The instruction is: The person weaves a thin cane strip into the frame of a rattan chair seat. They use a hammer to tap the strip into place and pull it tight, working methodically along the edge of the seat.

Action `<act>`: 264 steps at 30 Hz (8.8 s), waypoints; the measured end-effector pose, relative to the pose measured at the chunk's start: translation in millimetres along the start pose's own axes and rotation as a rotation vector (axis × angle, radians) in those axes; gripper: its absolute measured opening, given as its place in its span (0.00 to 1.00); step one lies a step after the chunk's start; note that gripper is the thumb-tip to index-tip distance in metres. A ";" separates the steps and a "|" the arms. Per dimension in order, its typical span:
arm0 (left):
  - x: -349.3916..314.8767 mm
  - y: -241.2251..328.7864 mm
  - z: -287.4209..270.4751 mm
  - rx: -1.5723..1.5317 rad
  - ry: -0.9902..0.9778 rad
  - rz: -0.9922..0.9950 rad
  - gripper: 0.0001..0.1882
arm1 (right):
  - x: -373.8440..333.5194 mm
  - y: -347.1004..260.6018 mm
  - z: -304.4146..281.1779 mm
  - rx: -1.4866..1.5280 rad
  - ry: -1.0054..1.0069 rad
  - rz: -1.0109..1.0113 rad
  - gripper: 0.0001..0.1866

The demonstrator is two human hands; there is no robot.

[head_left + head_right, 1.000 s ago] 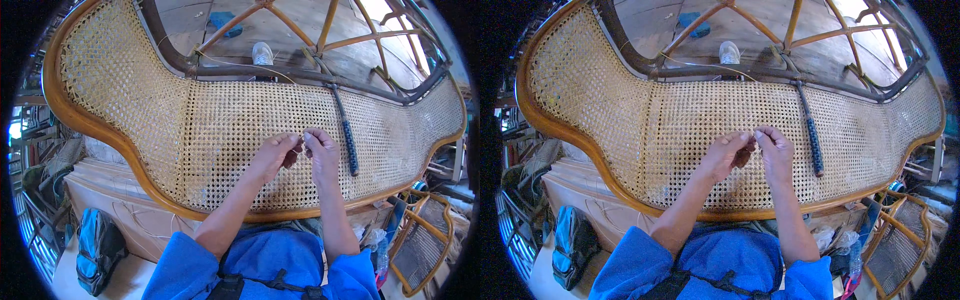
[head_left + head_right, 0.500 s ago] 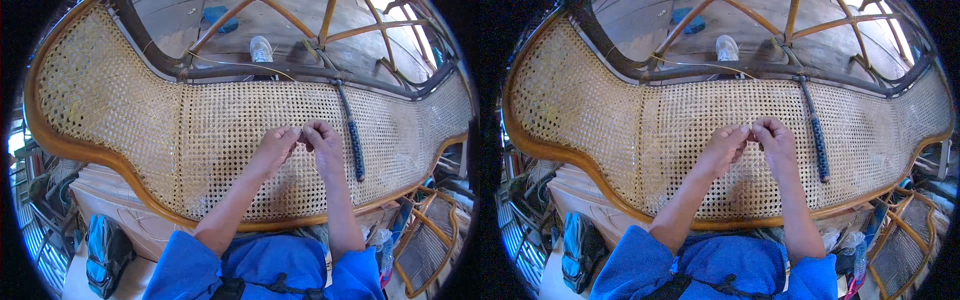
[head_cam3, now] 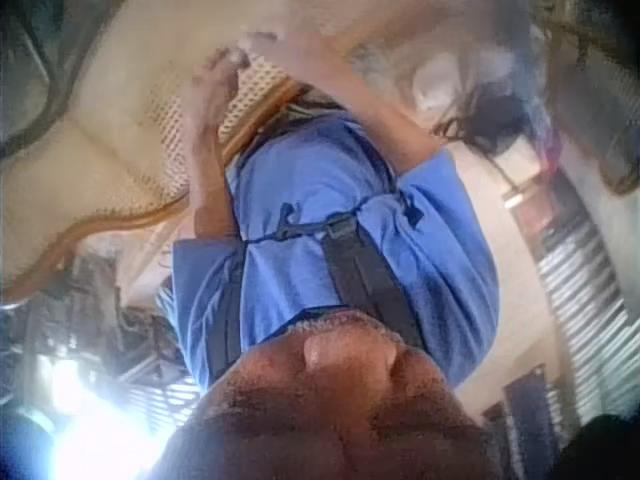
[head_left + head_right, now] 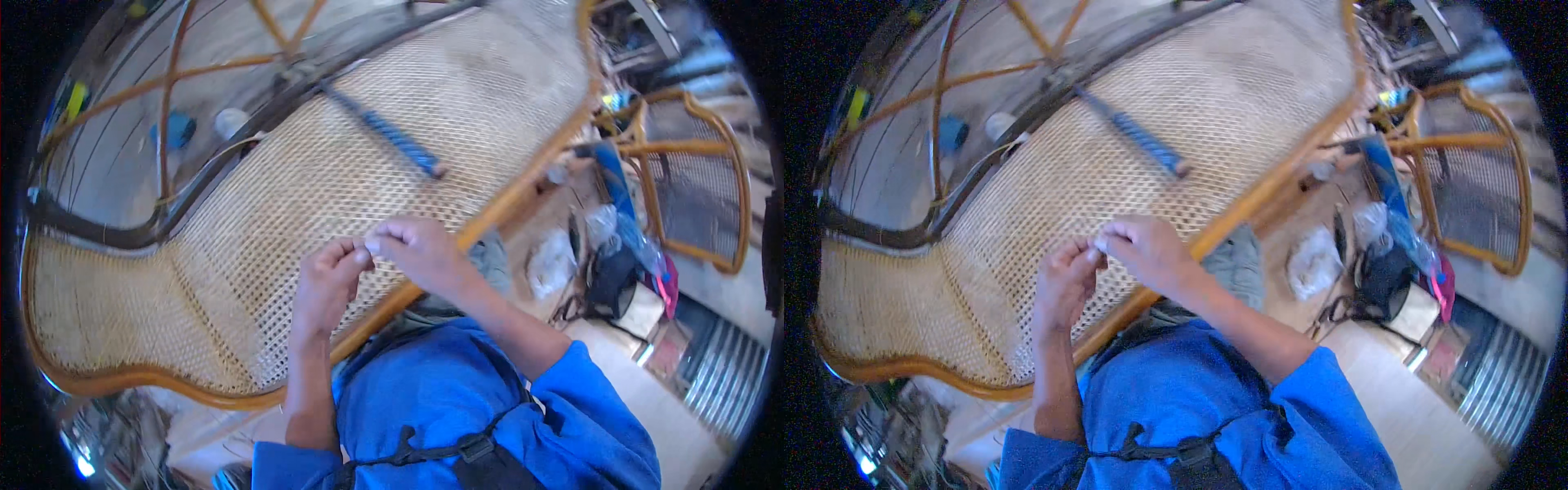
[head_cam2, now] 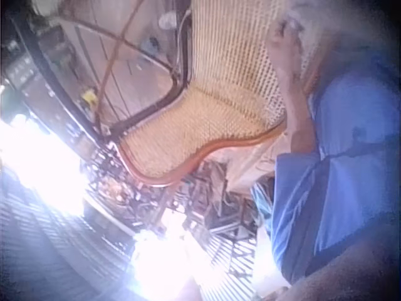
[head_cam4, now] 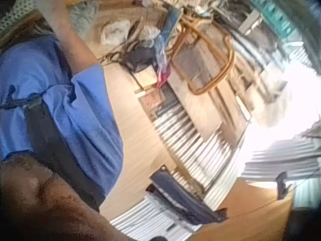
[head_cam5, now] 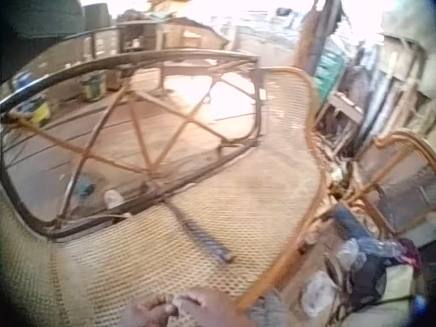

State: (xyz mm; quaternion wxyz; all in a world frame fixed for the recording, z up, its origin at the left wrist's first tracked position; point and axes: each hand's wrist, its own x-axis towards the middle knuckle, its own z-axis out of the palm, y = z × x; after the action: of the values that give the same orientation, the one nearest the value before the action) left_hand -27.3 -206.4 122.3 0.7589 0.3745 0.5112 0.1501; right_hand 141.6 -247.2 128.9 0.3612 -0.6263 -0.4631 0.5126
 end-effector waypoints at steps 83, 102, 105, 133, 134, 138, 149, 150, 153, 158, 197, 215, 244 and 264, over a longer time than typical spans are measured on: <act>-12.1 -70.6 83.8 -0.436 -0.599 -0.218 0.07 | -173.8 108.8 -59.2 -0.133 0.443 0.198 0.13; -28.7 -20.8 38.0 0.244 -0.128 0.390 0.10 | -62.3 1.0 5.1 0.691 0.171 0.149 0.05; -21.6 -19.3 18.4 0.360 -0.076 0.526 0.10 | -45.7 -3.7 6.0 0.683 0.046 0.179 0.06; 163.8 42.8 -163.5 0.082 0.551 0.166 0.17 | 252.0 24.4 67.5 0.191 0.012 0.075 0.05; 169.3 47.3 -165.0 0.060 0.534 0.144 0.17 | 258.2 33.3 67.7 0.154 0.039 0.008 0.06; 189.5 45.1 -160.6 -0.148 0.638 0.284 0.15 | 269.0 35.8 68.0 -0.093 0.048 -0.099 0.06; 192.0 42.4 -163.9 0.240 0.836 0.365 0.10 | 292.6 45.3 88.9 -0.204 0.001 -0.229 0.06; 192.2 39.9 -164.4 0.278 0.856 0.405 0.10 | 291.3 37.1 90.3 -0.273 -0.012 -0.237 0.06; 195.0 33.4 -163.6 0.354 0.908 0.504 0.08 | 297.8 40.2 93.7 -0.359 0.005 -0.258 0.07; 201.1 27.5 -160.3 0.362 0.984 0.568 0.07 | 300.0 44.0 92.7 -0.486 -0.017 -0.252 0.09; 201.6 20.2 -147.4 0.331 0.907 0.873 0.02 | 298.0 53.0 107.1 -0.592 0.097 -0.425 0.07; 198.9 19.2 -148.6 0.291 0.850 0.887 0.03 | 301.3 61.1 105.3 -0.559 0.091 -0.401 0.09; 202.4 18.1 -149.2 0.283 0.861 0.882 0.03 | 301.6 57.1 99.9 -0.732 -0.010 -0.585 0.13; 205.8 17.1 -148.8 0.262 0.870 0.898 0.02 | 308.3 69.7 90.7 -0.632 -0.112 -0.561 0.16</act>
State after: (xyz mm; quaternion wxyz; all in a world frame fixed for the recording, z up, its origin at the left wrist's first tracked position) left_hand -67.9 -7.5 -31.2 0.2929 0.5466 0.5801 0.5281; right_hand 81.7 22.2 -49.9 0.2512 -0.5272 -0.7689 0.2602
